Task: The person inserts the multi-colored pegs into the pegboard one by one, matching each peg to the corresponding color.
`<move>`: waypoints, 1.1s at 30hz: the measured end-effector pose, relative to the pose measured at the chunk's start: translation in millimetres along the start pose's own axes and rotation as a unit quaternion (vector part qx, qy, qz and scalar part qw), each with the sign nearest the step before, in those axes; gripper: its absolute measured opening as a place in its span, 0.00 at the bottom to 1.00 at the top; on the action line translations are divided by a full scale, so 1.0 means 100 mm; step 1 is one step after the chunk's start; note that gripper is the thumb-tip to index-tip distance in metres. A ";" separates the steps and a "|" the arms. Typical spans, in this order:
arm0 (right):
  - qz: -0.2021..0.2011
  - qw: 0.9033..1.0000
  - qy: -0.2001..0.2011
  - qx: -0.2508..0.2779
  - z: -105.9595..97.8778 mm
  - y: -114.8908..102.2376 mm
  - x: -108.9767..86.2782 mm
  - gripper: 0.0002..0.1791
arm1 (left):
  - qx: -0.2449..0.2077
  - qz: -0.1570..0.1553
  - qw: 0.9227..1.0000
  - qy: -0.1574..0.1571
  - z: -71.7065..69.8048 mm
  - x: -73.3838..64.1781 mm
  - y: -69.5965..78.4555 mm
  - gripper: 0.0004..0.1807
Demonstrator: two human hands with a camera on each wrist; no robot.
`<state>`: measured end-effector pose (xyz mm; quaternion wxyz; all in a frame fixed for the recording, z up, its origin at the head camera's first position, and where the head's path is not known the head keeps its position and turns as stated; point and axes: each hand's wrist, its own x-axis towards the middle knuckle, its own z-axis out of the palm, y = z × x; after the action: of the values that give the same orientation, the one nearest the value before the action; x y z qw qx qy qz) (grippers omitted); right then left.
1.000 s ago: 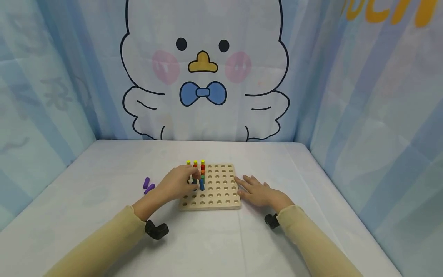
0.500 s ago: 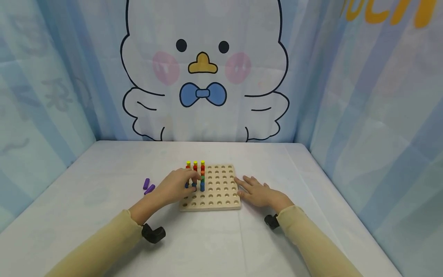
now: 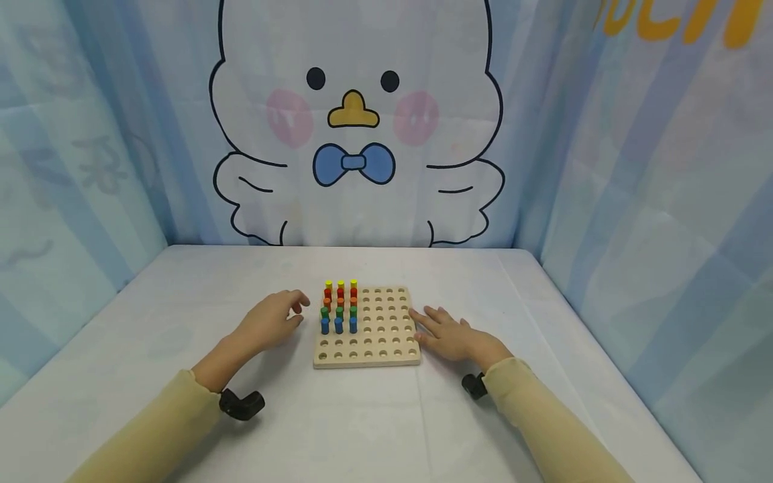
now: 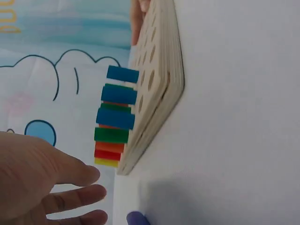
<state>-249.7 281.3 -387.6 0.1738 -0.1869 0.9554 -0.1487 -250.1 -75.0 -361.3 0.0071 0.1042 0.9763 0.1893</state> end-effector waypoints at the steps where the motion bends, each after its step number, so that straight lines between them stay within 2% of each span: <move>1: 0.000 1.000 -0.001 0.001 0.00 0.00 0.00 0.36 | 0.011 -0.016 1.000 -0.006 -0.01 -0.02 -0.04 0.16; 5: 0.001 1.000 -0.002 0.000 -0.01 -0.01 0.01 0.36 | 0.057 -0.058 0.996 -0.033 -0.05 -0.08 -0.20 0.20; 7: 0.001 1.000 -0.003 0.002 0.00 -0.02 0.01 0.36 | 0.070 -0.062 0.995 -0.044 -0.06 -0.12 -0.26 0.21; 13: 0.005 1.000 -0.003 0.002 0.00 -0.02 0.01 0.36 | 0.064 -0.035 0.996 -0.052 -0.06 -0.18 -0.32 0.14; 18: 0.004 1.000 -0.001 0.006 0.00 -0.02 0.00 0.36 | 0.103 -0.003 0.993 -0.053 -0.02 -0.17 -0.28 0.08; 22: 0.004 1.000 -0.001 0.007 0.00 -0.02 0.00 0.36 | 0.123 0.026 0.991 -0.046 0.03 -0.17 -0.24 0.07; 27: 0.008 1.000 -0.001 0.004 0.01 -0.03 0.01 0.37 | 0.100 0.034 0.993 -0.049 0.03 -0.20 -0.16 0.08; 33: 0.010 1.000 0.001 0.004 0.01 -0.03 0.01 0.37 | 0.033 0.031 0.997 -0.061 -0.03 -0.27 0.03 0.10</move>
<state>-249.1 277.7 -388.0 0.1750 -0.1763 0.9568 -0.1508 -223.4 -79.2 -358.7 0.0570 0.1461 0.9760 0.1509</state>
